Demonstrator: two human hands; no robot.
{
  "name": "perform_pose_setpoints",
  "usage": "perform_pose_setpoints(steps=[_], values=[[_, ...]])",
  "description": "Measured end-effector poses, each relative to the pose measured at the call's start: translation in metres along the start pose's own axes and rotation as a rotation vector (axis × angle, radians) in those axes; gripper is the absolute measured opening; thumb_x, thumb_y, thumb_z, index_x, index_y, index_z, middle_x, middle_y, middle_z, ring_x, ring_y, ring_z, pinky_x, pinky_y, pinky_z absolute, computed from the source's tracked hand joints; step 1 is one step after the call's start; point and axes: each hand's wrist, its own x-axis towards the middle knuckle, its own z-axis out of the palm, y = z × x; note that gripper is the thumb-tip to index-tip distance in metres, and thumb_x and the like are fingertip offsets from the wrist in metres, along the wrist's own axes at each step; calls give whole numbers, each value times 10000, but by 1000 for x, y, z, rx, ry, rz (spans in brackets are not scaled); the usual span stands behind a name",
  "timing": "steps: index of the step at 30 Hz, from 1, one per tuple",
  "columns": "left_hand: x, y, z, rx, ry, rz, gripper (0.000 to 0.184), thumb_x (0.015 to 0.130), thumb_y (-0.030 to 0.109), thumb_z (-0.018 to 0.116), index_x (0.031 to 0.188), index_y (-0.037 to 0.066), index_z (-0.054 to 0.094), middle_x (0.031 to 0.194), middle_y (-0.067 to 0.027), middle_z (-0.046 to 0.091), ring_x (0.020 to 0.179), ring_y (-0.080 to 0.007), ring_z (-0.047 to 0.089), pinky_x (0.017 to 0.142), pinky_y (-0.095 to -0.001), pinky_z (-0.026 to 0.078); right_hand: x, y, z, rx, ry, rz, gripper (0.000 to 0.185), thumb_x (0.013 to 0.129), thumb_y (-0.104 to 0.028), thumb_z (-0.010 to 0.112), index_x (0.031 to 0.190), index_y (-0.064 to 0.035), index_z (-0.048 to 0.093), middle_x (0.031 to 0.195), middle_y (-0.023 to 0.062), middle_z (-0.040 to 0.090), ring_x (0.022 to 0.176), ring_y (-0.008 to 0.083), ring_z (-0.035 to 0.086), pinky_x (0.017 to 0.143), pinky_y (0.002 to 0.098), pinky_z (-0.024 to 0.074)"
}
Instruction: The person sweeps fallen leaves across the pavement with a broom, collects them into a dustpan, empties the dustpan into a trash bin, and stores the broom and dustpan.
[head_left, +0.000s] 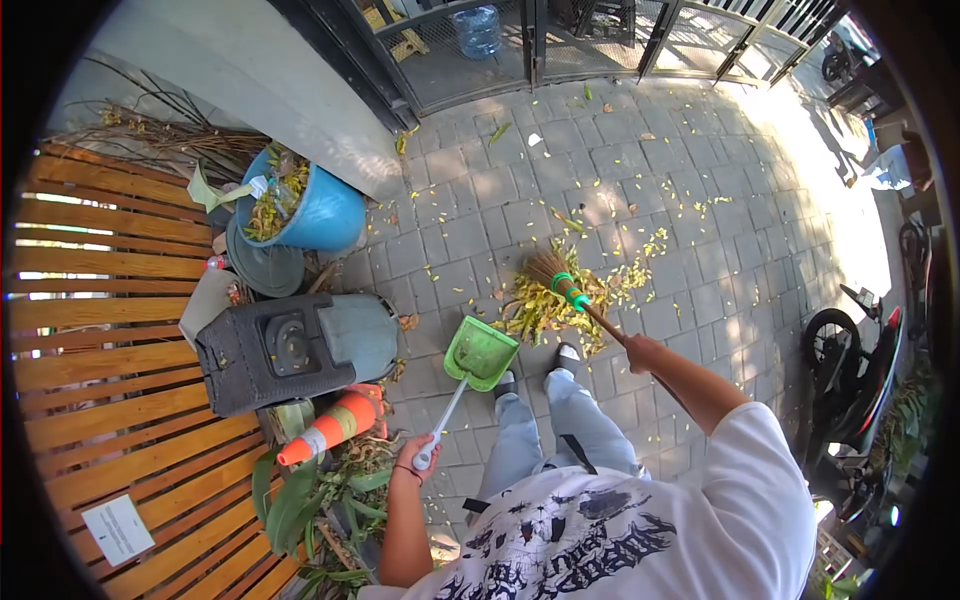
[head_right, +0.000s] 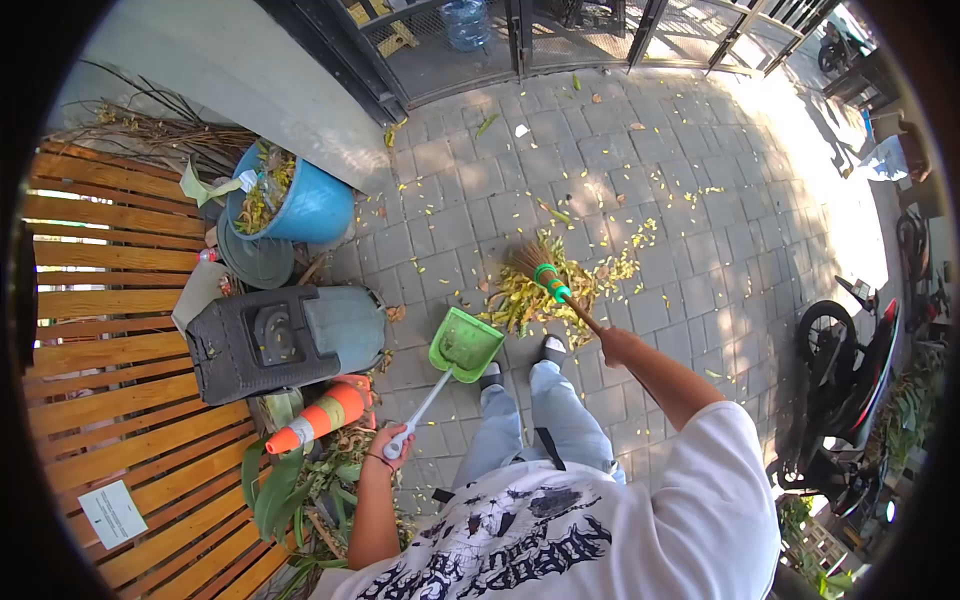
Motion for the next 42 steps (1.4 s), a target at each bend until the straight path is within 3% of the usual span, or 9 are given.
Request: perform_pose_setpoints(steps=[6,16,19,21,25,29,31,39,42], values=[[39,49,23,171,70,-59,161,790,137,587,910,71,503,702,-66,569,526,-131,571,420,-213,494,-103,11,12,347,128,164,617,661,15,544,1261,-50,415,982,250,586,927,385,581,748,432,497],[26,134,75,607,120,-246,183,802,157,578,872,3,506,675,-62,579,496,-118,570,432,-228,506,15,6,91,641,411,341,473,680,-37,506,1140,58,452,950,293,585,916,410,573,783,442,487],[54,153,62,620,122,-276,184,801,154,579,868,-1,507,666,-61,579,494,-119,571,431,-230,503,-11,-33,105,602,198,196,390,645,-97,551,998,68,540,922,271,605,890,382,596,762,411,500],[74,153,61,621,178,-277,180,792,146,582,863,-1,506,646,-58,574,485,-123,569,428,-226,499,-32,-59,127,529,85,147,427,643,-90,549,1040,67,538,955,261,602,912,375,593,764,404,499],[92,166,90,608,56,-199,209,798,120,561,886,-45,467,689,-88,552,500,-112,559,444,-209,484,-93,-85,136,599,117,13,422,631,-71,556,1046,5,532,892,249,609,867,377,601,738,398,500],[104,186,105,601,-1,-340,234,776,110,572,900,-59,468,704,-101,555,527,-122,574,469,-222,507,-151,-84,125,782,40,115,402,638,-47,543,1036,2,514,846,250,606,802,376,615,679,399,512],[97,186,116,626,-13,-385,251,754,94,583,913,-65,470,703,-108,560,529,-128,583,472,-223,521,-163,-67,145,676,267,150,402,639,-35,542,1034,28,517,841,262,610,778,387,618,648,425,515],[94,186,122,883,62,-436,160,798,112,533,882,-16,485,667,-63,552,518,-118,564,451,-232,494,-121,-34,201,701,327,425,330,662,-16,524,980,72,521,780,233,620,661,332,641,566,393,532],[81,177,125,1008,98,-378,115,798,121,537,838,22,493,639,-43,546,510,-120,556,438,-238,477,-93,-59,223,662,102,268,281,658,-29,531,922,63,555,697,190,630,595,276,646,549,365,534]])
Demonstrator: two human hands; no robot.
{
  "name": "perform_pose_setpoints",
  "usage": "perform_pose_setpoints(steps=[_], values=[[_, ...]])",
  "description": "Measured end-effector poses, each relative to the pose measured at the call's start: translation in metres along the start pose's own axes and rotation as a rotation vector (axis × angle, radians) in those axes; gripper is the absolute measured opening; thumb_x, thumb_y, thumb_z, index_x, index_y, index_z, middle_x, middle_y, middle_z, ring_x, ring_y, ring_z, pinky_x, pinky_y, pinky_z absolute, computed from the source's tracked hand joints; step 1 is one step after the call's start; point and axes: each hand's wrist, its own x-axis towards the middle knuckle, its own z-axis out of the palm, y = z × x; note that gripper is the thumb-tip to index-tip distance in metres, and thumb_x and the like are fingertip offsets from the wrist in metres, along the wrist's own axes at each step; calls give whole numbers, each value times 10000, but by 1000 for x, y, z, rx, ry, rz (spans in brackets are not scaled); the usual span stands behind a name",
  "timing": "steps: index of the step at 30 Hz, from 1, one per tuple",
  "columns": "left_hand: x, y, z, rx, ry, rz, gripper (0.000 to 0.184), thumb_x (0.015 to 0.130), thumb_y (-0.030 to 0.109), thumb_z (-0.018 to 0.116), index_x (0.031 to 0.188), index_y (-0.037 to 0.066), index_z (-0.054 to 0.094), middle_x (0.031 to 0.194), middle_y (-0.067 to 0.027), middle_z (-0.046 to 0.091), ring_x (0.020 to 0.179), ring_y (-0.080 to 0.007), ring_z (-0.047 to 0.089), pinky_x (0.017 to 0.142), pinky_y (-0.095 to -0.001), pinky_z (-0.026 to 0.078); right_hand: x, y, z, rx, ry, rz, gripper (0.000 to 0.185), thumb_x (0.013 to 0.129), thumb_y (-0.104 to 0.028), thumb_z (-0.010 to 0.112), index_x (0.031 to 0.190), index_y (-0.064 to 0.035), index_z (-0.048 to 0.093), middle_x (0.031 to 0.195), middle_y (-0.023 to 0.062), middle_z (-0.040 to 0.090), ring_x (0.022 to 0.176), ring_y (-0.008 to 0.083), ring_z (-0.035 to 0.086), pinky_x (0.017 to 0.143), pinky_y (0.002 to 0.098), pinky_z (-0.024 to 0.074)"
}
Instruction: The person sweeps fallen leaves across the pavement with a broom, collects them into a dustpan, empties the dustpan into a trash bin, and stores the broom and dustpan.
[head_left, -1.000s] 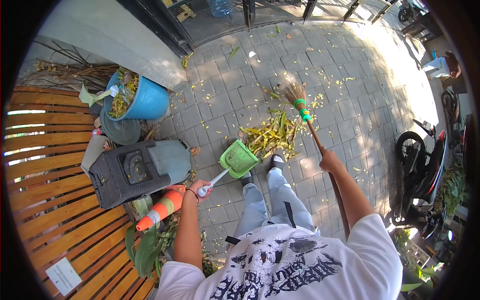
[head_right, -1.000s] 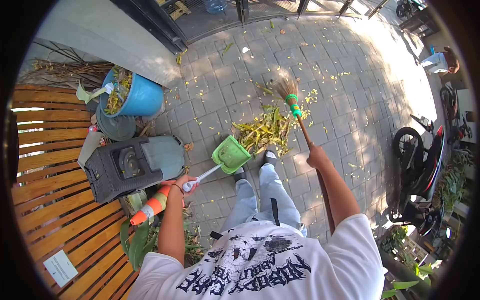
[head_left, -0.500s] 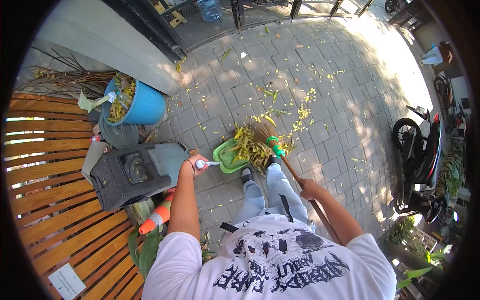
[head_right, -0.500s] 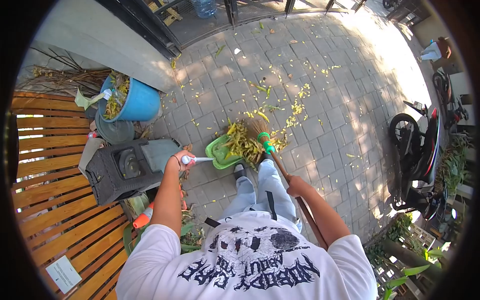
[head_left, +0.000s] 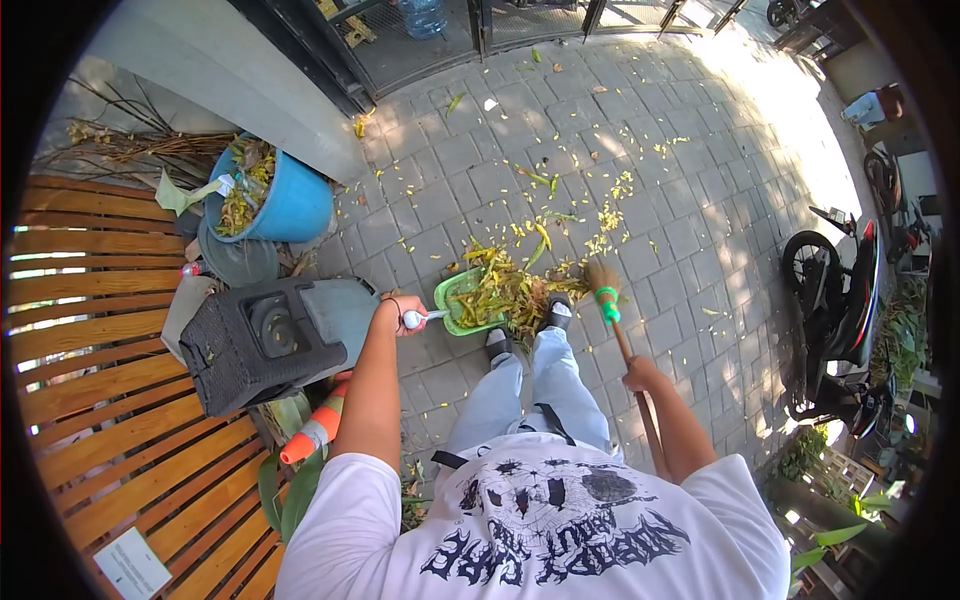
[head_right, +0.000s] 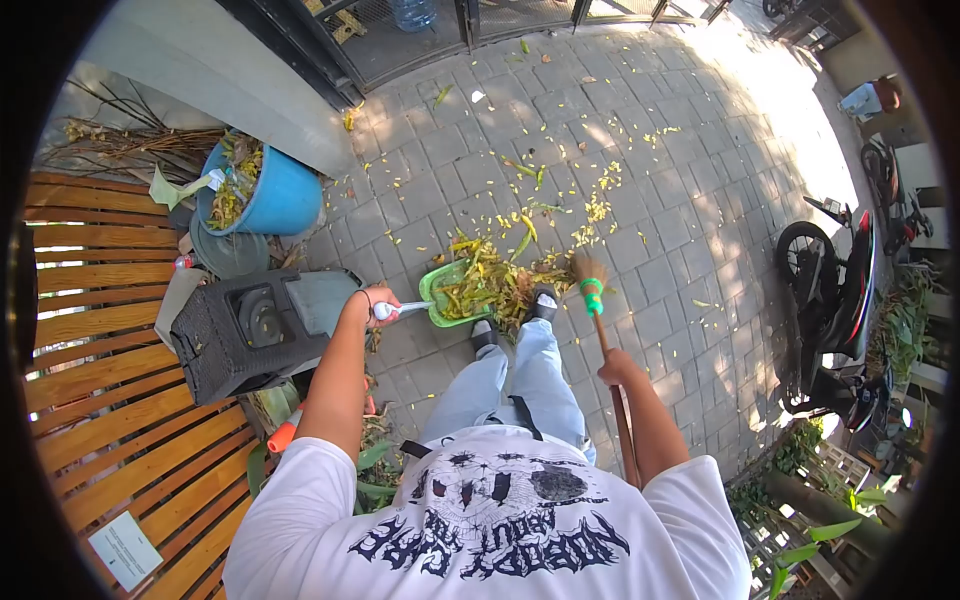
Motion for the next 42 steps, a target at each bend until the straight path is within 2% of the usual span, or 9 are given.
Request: perform_pose_setpoints(steps=[3,7,13,20,24,29,34,37,42], values=[[6,-11,-5,6,86,30,104,791,130,548,813,40,501,627,-33,545,514,-122,554,451,-247,473,-28,-54,33,56,-120,-122,304,656,-47,538,945,44,563,684,185,629,546,256,633,508,349,526],[6,-14,-10,20,93,54,123,799,129,548,826,13,519,623,-46,562,491,-122,551,450,-245,479,-86,-102,4,97,-212,-78,388,664,-59,550,1038,38,527,776,221,627,693,326,640,621,373,531],[16,-33,-34,15,91,119,122,806,162,550,830,44,528,626,-29,573,489,-114,551,442,-252,463,-143,-78,-28,-406,-198,2,538,666,-69,598,1176,15,450,906,237,607,836,349,625,657,407,524],[23,-49,-31,-6,89,145,112,809,177,531,814,65,518,619,-17,563,508,-112,550,461,-261,461,-101,-104,9,-798,-652,-213,359,671,-117,630,994,38,605,969,176,630,876,308,625,701,384,515],[24,-56,-35,69,89,133,101,812,192,526,826,92,526,644,-11,577,527,-122,556,473,-288,441,-57,-160,-6,-741,-485,-258,416,671,-138,660,1037,25,546,858,205,634,851,335,625,685,404,515],[27,-59,-37,52,90,147,87,797,174,543,854,108,536,668,-10,594,543,-126,565,495,-295,438,-54,-169,-53,-689,-257,-189,456,676,-106,636,1091,18,492,907,217,619,852,335,624,682,405,518],[20,-82,-36,-247,21,226,95,777,138,557,831,69,520,657,-27,579,537,-128,569,451,-275,454,-74,-146,-105,-683,-227,-356,443,676,-61,590,1097,16,476,856,208,623,781,316,642,624,400,530],[34,-107,-28,-614,-170,185,111,762,104,562,797,27,490,639,-45,556,525,-133,572,439,-246,487,-115,-176,-161,-435,-255,-144,452,665,-16,551,1105,35,462,782,217,616,663,317,645,535,398,530],[52,-136,3,-964,-257,311,202,766,114,579,826,-33,454,692,-79,539,533,-133,565,467,-218,509,-28,-161,-206,-220,7,-215,485,681,3,499,1160,28,432,684,183,591,530,286,616,439,377,506]])
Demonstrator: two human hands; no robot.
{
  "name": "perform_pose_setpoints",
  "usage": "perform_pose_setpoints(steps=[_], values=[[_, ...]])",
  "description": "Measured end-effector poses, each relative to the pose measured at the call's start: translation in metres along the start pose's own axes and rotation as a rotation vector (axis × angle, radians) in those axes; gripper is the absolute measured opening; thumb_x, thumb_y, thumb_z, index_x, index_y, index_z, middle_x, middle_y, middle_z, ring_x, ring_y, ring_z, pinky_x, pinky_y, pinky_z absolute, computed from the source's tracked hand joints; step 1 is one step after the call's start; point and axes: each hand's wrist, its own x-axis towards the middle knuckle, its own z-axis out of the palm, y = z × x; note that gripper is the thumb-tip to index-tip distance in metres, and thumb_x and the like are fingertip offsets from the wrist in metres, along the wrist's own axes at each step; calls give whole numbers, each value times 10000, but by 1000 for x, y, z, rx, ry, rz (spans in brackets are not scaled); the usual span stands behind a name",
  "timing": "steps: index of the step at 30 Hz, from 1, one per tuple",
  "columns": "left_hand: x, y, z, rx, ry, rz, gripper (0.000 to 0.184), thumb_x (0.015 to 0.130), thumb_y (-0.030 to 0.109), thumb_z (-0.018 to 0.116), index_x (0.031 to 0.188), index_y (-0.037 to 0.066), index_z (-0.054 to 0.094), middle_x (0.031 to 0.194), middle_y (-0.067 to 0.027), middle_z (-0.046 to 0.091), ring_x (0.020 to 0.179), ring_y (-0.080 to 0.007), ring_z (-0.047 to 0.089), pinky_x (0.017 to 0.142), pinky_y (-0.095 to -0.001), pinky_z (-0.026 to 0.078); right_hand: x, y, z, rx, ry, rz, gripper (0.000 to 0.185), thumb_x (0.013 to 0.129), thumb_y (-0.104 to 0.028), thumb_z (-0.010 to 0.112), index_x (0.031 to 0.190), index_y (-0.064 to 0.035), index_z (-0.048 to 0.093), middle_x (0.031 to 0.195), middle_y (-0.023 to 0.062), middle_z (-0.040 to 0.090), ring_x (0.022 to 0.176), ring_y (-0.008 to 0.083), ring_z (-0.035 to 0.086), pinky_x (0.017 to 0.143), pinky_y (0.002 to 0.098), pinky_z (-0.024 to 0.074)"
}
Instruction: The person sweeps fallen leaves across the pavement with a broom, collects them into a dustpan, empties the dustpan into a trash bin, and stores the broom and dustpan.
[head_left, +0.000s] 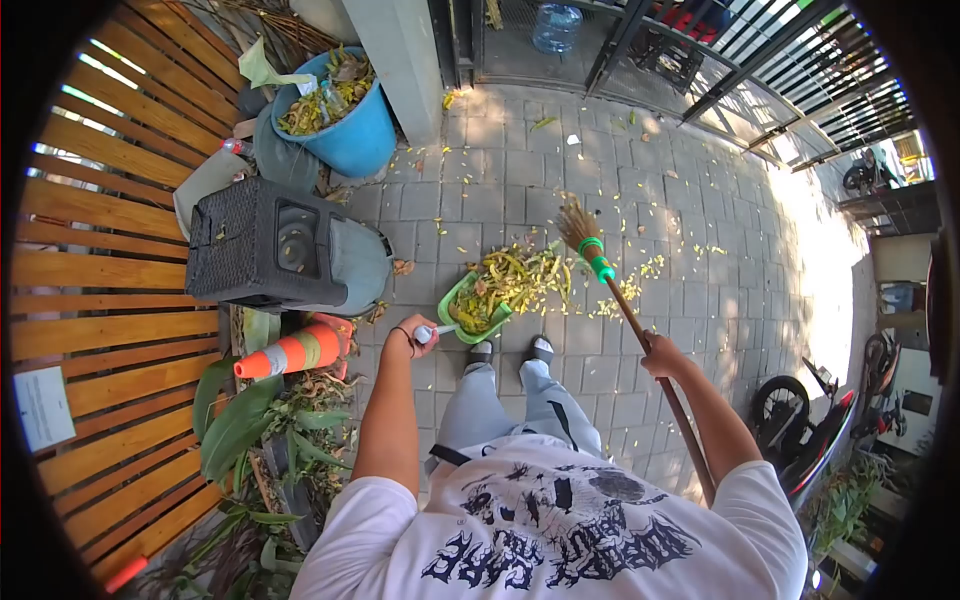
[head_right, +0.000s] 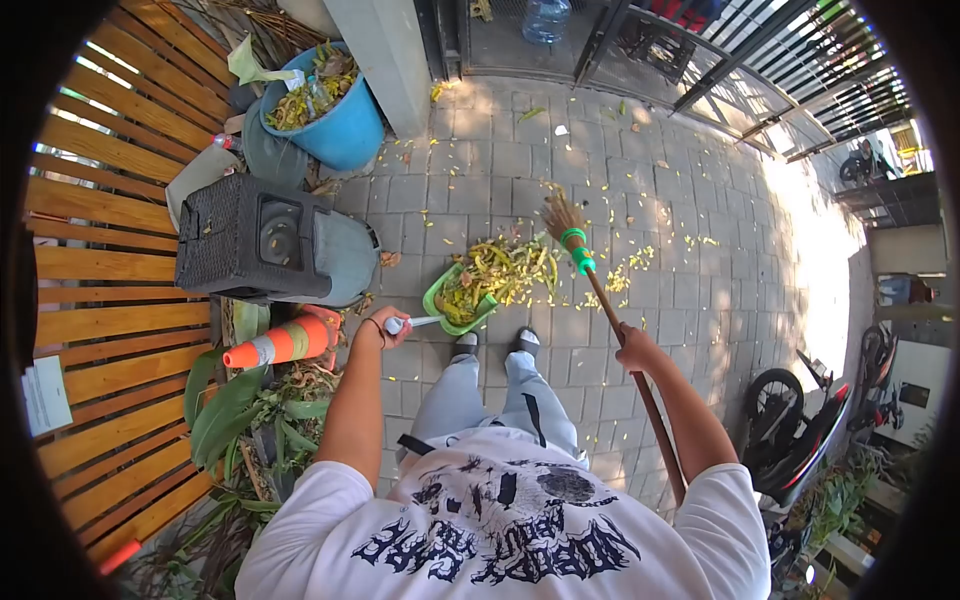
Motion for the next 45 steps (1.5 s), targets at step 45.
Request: perform_pose_setpoints(steps=[45], values=[[-11,26,42,548,148,-138,121,806,159,562,827,72,480,627,10,554,481,-88,542,410,-227,457,63,118,111,256,44,201,343,684,-7,514,1017,53,460,715,201,607,555,300,631,476,374,529]])
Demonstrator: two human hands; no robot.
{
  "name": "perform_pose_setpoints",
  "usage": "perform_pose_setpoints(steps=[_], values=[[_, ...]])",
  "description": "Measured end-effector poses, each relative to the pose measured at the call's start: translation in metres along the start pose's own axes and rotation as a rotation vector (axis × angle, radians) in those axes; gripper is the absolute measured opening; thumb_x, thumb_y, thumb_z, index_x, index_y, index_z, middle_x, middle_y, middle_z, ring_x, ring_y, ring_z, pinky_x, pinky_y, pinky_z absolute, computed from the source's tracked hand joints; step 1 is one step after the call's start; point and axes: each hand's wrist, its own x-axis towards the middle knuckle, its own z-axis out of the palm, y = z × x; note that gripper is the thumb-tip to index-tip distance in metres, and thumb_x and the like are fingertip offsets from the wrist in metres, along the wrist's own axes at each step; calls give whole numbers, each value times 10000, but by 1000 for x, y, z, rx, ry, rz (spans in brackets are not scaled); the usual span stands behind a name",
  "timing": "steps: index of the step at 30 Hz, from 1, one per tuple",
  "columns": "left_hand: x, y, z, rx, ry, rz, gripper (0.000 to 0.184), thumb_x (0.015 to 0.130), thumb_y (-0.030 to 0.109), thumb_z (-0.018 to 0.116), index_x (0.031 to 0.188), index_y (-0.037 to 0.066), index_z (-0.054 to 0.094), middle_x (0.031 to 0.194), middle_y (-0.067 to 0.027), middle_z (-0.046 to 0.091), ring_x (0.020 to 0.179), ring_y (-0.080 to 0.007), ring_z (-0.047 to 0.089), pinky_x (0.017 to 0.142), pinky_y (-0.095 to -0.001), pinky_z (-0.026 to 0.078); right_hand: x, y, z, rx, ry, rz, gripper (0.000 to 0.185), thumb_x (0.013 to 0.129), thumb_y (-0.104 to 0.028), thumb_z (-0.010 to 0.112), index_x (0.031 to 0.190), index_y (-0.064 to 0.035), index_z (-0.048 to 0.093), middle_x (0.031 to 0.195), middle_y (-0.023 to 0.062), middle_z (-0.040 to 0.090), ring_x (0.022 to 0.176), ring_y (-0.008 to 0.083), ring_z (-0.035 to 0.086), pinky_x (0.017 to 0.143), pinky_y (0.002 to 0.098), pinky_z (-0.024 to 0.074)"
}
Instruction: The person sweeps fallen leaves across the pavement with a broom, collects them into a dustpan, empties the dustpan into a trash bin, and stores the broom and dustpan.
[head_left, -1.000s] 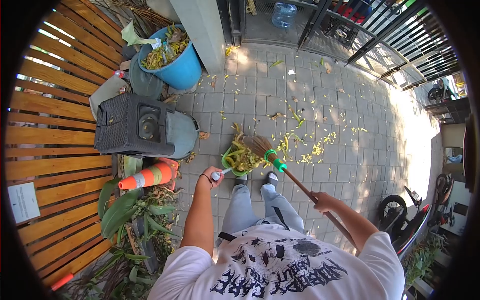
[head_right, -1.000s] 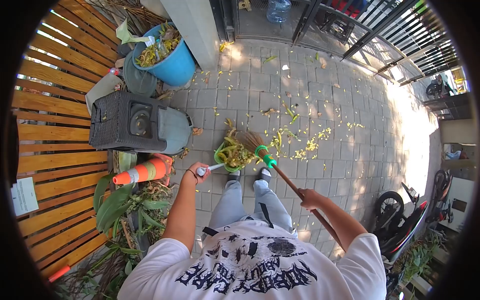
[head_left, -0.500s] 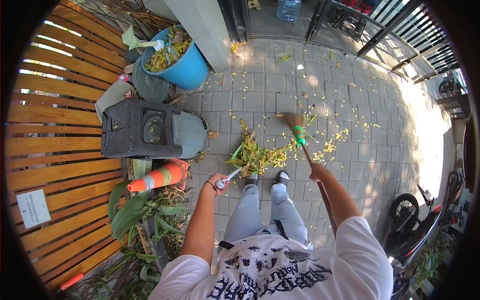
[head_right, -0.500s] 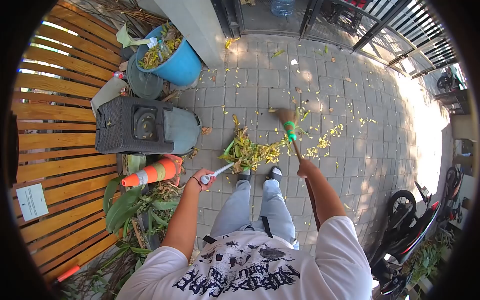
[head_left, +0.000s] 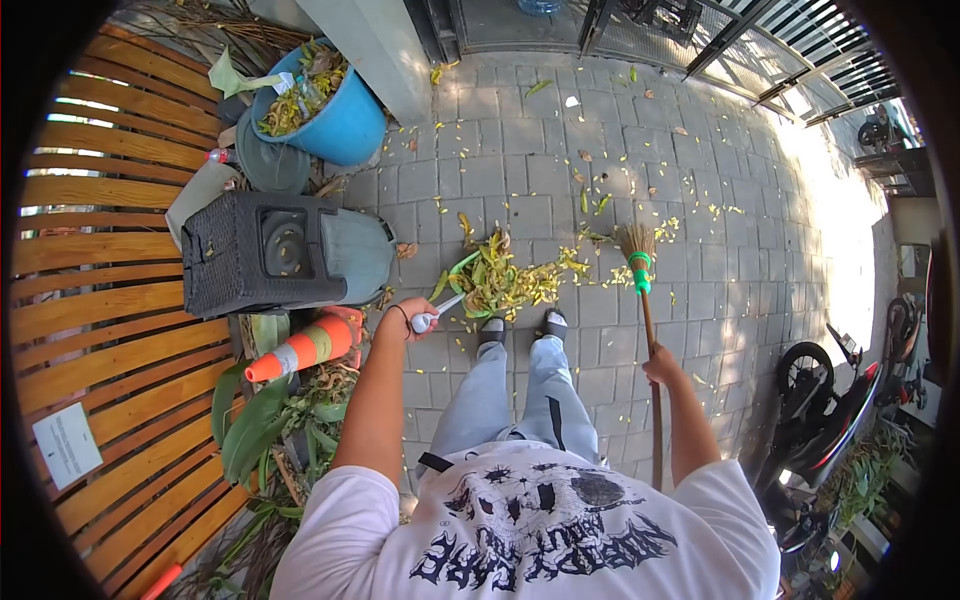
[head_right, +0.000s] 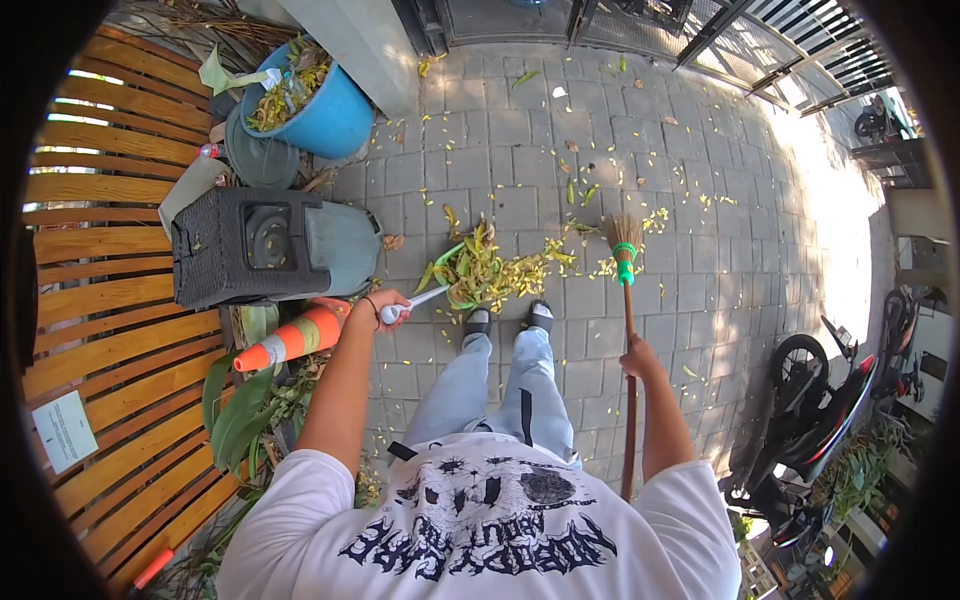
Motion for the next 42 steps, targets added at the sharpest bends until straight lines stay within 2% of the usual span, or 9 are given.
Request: perform_pose_setpoints(steps=[7,9,13,18,26,34,38,39,42], values=[[-3,15,7,120,113,8,113,804,141,560,819,59,484,588,-4,551,457,-97,532,406,-230,450,-68,-46,92,12,-337,-68,346,698,-30,562,1023,27,458,705,150,587,549,237,613,456,355,528],[7,11,0,75,87,-1,119,800,135,563,809,49,482,595,-12,551,464,-97,535,408,-228,449,-82,-56,97,7,-393,-126,466,701,-27,566,1147,6,434,660,130,571,524,220,595,434,335,500],[7,-12,-29,-121,-106,0,145,800,127,563,825,20,470,628,-25,544,506,-93,545,423,-217,445,-126,-81,76,86,-503,-107,610,709,-17,561,1289,-44,374,623,111,557,489,196,570,417,312,474],[21,-68,-78,-472,-379,-9,229,825,134,552,948,-13,427,736,-56,530,539,-75,545,439,-199,460,-195,-99,15,27,-382,-135,681,716,-22,558,1350,-55,309,613,104,555,467,186,559,417,315,474],[-58,-150,-72,-774,-609,315,285,866,134,534,1072,0,390,804,-67,511,528,-52,511,434,-170,453,-217,-90,-26,205,-140,-206,692,730,4,559,1361,-21,278,590,84,535,448,169,539,388,322,462],[-241,-152,-39,-990,-876,744,295,918,145,444,1145,-5,329,866,-93,441,560,-85,487,471,-224,487,-191,-72,-32,388,51,-198,558,706,27,545,1246,4,402,541,82,516,411,164,518,366,310,441],[-319,-128,-49,-927,-750,995,282,910,137,455,1152,29,359,874,-107,434,558,-104,493,455,-226,482,-180,-53,-17,434,63,-172,421,701,38,537,1116,23,470,522,90,510,400,169,515,348,301,426],[-329,-120,-60,-903,-683,1067,276,907,131,457,1153,34,377,876,-113,440,551,-110,502,431,-227,474,-175,-46,-12,396,32,-124,604,690,23,556,1266,38,374,576,104,540,442,175,547,386,320,461],[-362,-87,-68,-781,-445,1263,308,892,126,481,1192,83,423,835,-94,478,546,-103,505,414,-234,462,-177,-30,13,432,43,-98,616,684,23,563,1266,52,365,585,111,550,448,185,556,389,325,461]])
